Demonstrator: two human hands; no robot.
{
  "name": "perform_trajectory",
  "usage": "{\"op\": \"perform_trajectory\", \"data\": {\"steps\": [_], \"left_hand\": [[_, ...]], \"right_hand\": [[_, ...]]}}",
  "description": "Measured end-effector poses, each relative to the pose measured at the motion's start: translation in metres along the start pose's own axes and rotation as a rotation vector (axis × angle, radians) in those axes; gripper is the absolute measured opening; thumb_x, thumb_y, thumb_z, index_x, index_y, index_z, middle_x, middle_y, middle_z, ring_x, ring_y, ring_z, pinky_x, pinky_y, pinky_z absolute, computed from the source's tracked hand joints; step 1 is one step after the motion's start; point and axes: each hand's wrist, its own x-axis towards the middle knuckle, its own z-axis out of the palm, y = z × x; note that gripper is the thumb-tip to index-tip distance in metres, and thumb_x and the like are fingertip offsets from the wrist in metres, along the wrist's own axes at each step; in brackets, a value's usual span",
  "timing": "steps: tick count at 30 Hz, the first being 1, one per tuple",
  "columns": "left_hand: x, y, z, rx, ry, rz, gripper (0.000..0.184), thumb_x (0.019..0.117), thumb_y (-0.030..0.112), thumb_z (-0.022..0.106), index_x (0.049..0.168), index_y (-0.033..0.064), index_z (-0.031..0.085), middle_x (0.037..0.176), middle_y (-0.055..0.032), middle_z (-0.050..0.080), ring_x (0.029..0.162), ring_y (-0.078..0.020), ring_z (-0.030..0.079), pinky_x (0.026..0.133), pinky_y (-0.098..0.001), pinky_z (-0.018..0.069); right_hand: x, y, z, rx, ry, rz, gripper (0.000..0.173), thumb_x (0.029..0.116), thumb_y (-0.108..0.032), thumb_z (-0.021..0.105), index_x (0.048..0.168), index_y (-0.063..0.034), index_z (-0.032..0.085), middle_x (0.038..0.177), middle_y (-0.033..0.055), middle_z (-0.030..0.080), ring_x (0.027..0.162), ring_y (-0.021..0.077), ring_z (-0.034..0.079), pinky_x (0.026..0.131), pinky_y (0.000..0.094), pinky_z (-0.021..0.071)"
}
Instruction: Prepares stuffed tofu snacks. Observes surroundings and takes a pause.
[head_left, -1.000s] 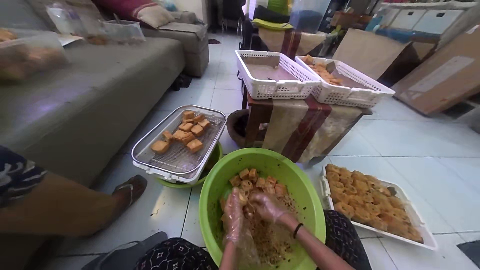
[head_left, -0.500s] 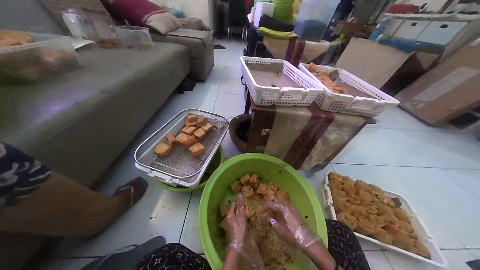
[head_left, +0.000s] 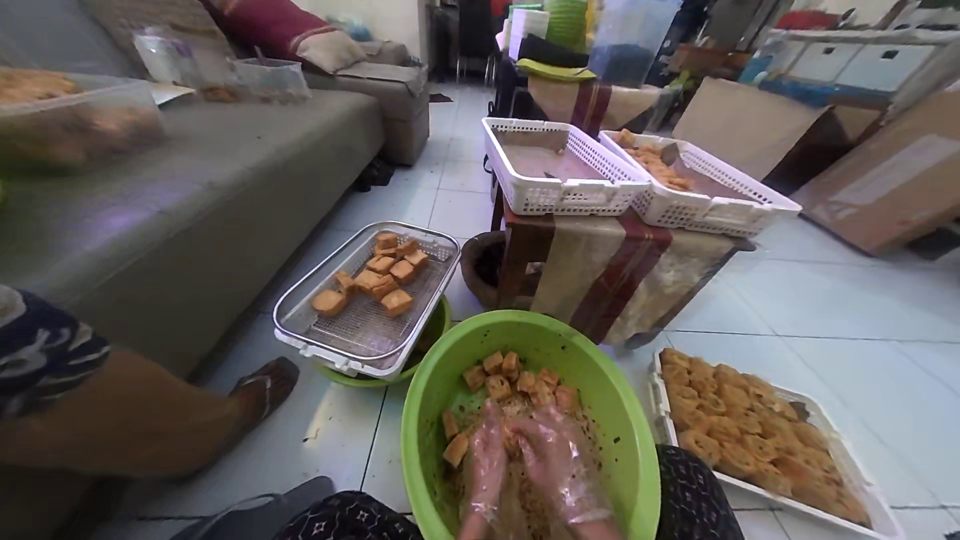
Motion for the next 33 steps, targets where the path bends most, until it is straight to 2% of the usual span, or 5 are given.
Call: {"op": "perform_trajectory", "data": {"steps": [4,11,21,29,33], "left_hand": [[0.005,0.003,-0.009,0.174,-0.089,0.019,0.058,0.1112,0.041,0.030,0.123,-0.0027,0.067,0.114,-0.0227,0.069,0.110,-0.0316,0.065,0.100,-0.0523,0.0490],[-0.003,-0.001,-0.003,0.140,-0.156,0.259,0.050,0.1082,0.033,0.044,0.146,0.0012,0.051,0.148,-0.0196,0.053,0.138,-0.0281,0.050,0.118,-0.0460,0.0380],[-0.009,0.001,0.001,0.179,0.010,0.248,0.048,0.1095,0.032,0.039,0.121,-0.0056,0.068,0.111,-0.0220,0.070,0.108,-0.0295,0.067,0.101,-0.0496,0.0495],[-0.006,0.016,0.000,-0.031,0.114,0.066,0.056,0.1119,0.037,0.030,0.136,-0.0058,0.056,0.135,-0.0263,0.059,0.127,-0.0319,0.056,0.110,-0.0489,0.0423],[-0.008,0.011,-0.002,0.093,0.098,0.258,0.040,0.1078,0.024,0.047,0.134,-0.0034,0.060,0.131,-0.0217,0.064,0.124,-0.0297,0.061,0.109,-0.0475,0.0453]], "right_hand": [[0.000,-0.001,-0.016,-0.033,-0.367,-0.001,0.045,0.0979,-0.033,0.062,0.138,-0.0129,0.065,0.137,0.0174,0.063,0.133,0.0349,0.055,0.115,0.0510,0.0397],[0.008,0.054,0.003,0.731,-0.162,0.126,0.030,0.0972,-0.017,0.067,0.118,0.0049,0.070,0.114,0.0155,0.072,0.107,0.0170,0.067,0.100,0.0353,0.0529],[0.022,0.032,0.001,0.475,-0.106,0.006,0.020,0.0843,-0.009,0.073,0.098,0.0040,0.070,0.098,0.0149,0.069,0.092,0.0201,0.065,0.086,0.0356,0.0534],[0.012,0.017,-0.020,0.375,-0.371,-0.047,0.088,0.0879,-0.020,0.080,0.159,-0.0051,0.031,0.157,0.0197,0.044,0.140,0.0304,0.050,0.116,0.0438,0.0423],[0.011,0.014,-0.005,0.406,-0.254,0.134,0.057,0.0904,-0.005,0.072,0.144,0.0012,0.054,0.139,0.0229,0.061,0.126,0.0307,0.062,0.110,0.0434,0.0477]]}}
